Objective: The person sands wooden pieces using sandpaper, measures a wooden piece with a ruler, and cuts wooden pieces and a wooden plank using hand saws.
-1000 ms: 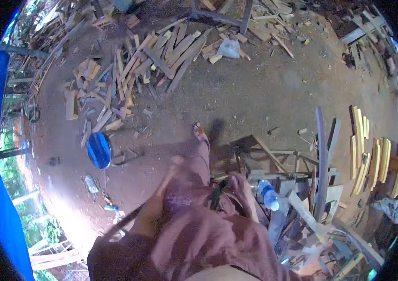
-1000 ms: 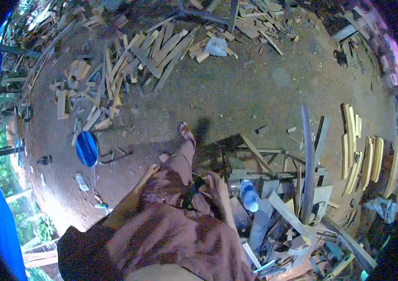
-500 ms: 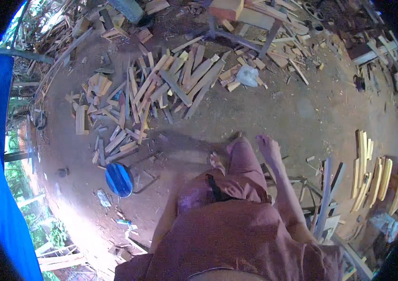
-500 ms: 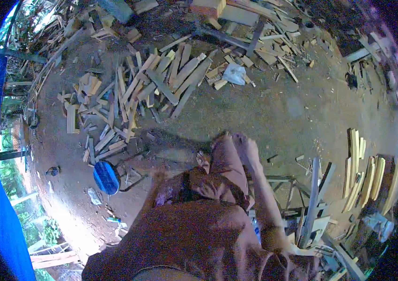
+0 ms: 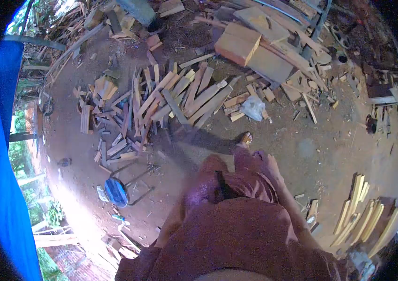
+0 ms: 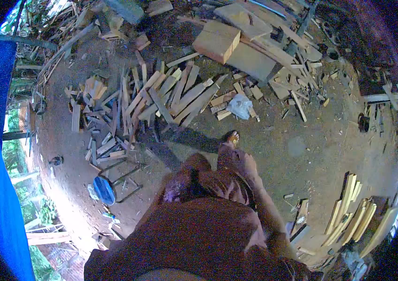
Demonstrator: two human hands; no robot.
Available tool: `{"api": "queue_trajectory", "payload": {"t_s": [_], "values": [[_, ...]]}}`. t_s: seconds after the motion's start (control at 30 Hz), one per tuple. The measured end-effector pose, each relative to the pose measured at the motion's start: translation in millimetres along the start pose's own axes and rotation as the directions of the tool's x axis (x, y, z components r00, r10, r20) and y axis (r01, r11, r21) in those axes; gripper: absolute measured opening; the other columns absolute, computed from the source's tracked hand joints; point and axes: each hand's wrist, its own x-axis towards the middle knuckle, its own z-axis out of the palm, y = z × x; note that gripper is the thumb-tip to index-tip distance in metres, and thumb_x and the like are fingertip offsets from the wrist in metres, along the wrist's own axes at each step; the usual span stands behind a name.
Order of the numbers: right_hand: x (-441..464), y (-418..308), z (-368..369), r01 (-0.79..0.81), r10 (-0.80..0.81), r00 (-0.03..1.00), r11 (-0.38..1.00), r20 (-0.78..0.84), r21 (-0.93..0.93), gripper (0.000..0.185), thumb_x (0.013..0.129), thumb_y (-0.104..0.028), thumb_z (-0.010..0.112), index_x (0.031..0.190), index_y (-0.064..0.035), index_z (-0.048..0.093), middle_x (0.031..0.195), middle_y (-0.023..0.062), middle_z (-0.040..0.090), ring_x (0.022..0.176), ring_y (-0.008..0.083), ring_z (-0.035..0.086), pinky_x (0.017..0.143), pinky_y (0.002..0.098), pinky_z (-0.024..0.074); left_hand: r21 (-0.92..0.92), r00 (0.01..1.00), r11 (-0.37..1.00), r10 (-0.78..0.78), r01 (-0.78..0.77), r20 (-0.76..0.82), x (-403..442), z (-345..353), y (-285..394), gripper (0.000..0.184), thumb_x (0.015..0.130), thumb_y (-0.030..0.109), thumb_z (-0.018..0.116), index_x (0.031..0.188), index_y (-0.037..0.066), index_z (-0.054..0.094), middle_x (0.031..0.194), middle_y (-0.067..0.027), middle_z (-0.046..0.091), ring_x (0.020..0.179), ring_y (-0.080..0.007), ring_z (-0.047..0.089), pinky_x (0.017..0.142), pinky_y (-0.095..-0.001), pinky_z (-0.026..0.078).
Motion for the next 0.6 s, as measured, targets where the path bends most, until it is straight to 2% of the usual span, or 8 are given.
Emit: {"api": "queue_trajectory", "payload": {"t_s": [0.07,0.17,0.3,0.37,0.4,0.47,0.53,0.6], "values": [[22.3,16.1,-21.4,-0.153,0.152,0.988,0.987,0.032,0.049,0.02,0.083,-0.021,0.052,0.096,-0.008,0.06,0.087,0.0178,0.063,0.08,0.0373,0.061,0.07,0.0443,0.0481,-0.024,0.99,0.989,0.144,-0.144,-0.013,45.7,30.5,64.1,0.04,0.081,0.037,0.061,0.101,0.002,0.059,0.088,-0.0084,0.061,0.077,-0.0208,0.059,0.069,-0.0333,0.047],[42.3,38.8,-52.3,-0.22,0.22,0.975,0.975,-0.009,0.025,0.017,0.085,-0.018,0.052,0.095,-0.0076,0.06,0.086,0.0166,0.064,0.082,0.037,0.06,0.069,0.0435,0.0478,-0.037,0.956,0.955,0.291,-0.293,-0.041,100.5,52.8,154.0,0.039,0.08,0.036,0.062,0.098,0.001,0.06,0.087,-0.0085,0.062,0.078,-0.0214,0.059,0.071,-0.0338,0.047],[60.1,60.7,-74.7,-0.193,0.198,0.979,0.976,-0.051,0.1,0.015,0.085,-0.015,0.051,0.095,-0.0074,0.059,0.086,0.0162,0.064,0.083,0.0359,0.06,0.07,0.0425,0.0471,0.086,0.938,0.935,0.345,-0.343,-0.008,116.7,40.3,298.3,0.034,0.082,0.033,0.062,0.091,0.0,0.061,0.08,-0.0077,0.062,0.075,-0.02,0.06,0.069,-0.0312,0.047],[65.4,64.2,-80.1,-0.112,0.133,0.984,0.979,-0.12,0.17,0.017,0.087,-0.023,0.048,0.095,-0.0101,0.057,0.08,0.0189,0.062,0.074,0.0405,0.059,0.065,0.0477,0.0457,0.011,0.978,0.979,0.205,-0.205,-0.039,118.3,32.9,372.7,0.028,0.083,0.025,0.062,0.094,0.0,0.059,0.08,-0.0084,0.062,0.073,-0.0193,0.06,0.067,-0.0302,0.047],[70.3,62.9,-82.1,-0.125,0.149,0.981,0.976,-0.128,0.175,0.017,0.087,-0.023,0.048,0.095,-0.0101,0.057,0.08,0.0189,0.062,0.074,0.0405,0.059,0.065,0.0477,0.0457,-0.262,0.974,0.938,0.22,-0.229,-0.063,145.7,38.5,378.2,0.023,0.084,0.02,0.061,0.095,0.0,0.058,0.08,-0.0103,0.063,0.071,-0.0197,0.061,0.065,-0.0303,0.047],[76.5,55.9,-86.3,-0.389,0.407,0.912,0.901,-0.059,0.192,0.019,0.085,-0.014,0.048,0.1,-0.0074,0.058,0.094,0.0175,0.062,0.081,0.0355,0.061,0.069,0.0424,0.0465,0.16,0.871,0.871,0.482,-0.464,-0.099,162.8,23.5,451.2,0.019,0.085,0.018,0.059,0.095,0.001,0.058,0.081,-0.0116,0.062,0.072,-0.0207,0.061,0.066,-0.0315,0.047],[74.2,60.4,-77.9,-0.421,0.443,0.892,0.887,-0.087,0.19,0.022,0.086,-0.017,0.047,0.103,-0.0071,0.055,0.091,0.0201,0.061,0.081,0.0386,0.059,0.069,0.0454,0.0457,0.346,0.695,0.666,0.717,-0.661,-0.05,203.8,20.9,511.5,0.019,0.086,0.016,0.056,0.099,0.002,0.057,0.083,-0.0127,0.062,0.077,-0.0235,0.061,0.067,-0.0324,0.047],[69.1,82.7,-49.9,-0.414,0.449,0.883,0.881,-0.135,0.228,0.026,0.086,-0.021,0.045,0.107,-0.0068,0.053,0.088,0.0235,0.06,0.081,0.0422,0.057,0.07,0.0491,0.0447,0.382,0.664,0.605,0.747,-0.699,0.03,222.1,22.3,594.7,0.02,0.083,0.014,0.057,0.099,0.002,0.057,0.09,-0.0167,0.059,0.083,-0.0324,0.057,0.071,-0.0389,0.045]]}}
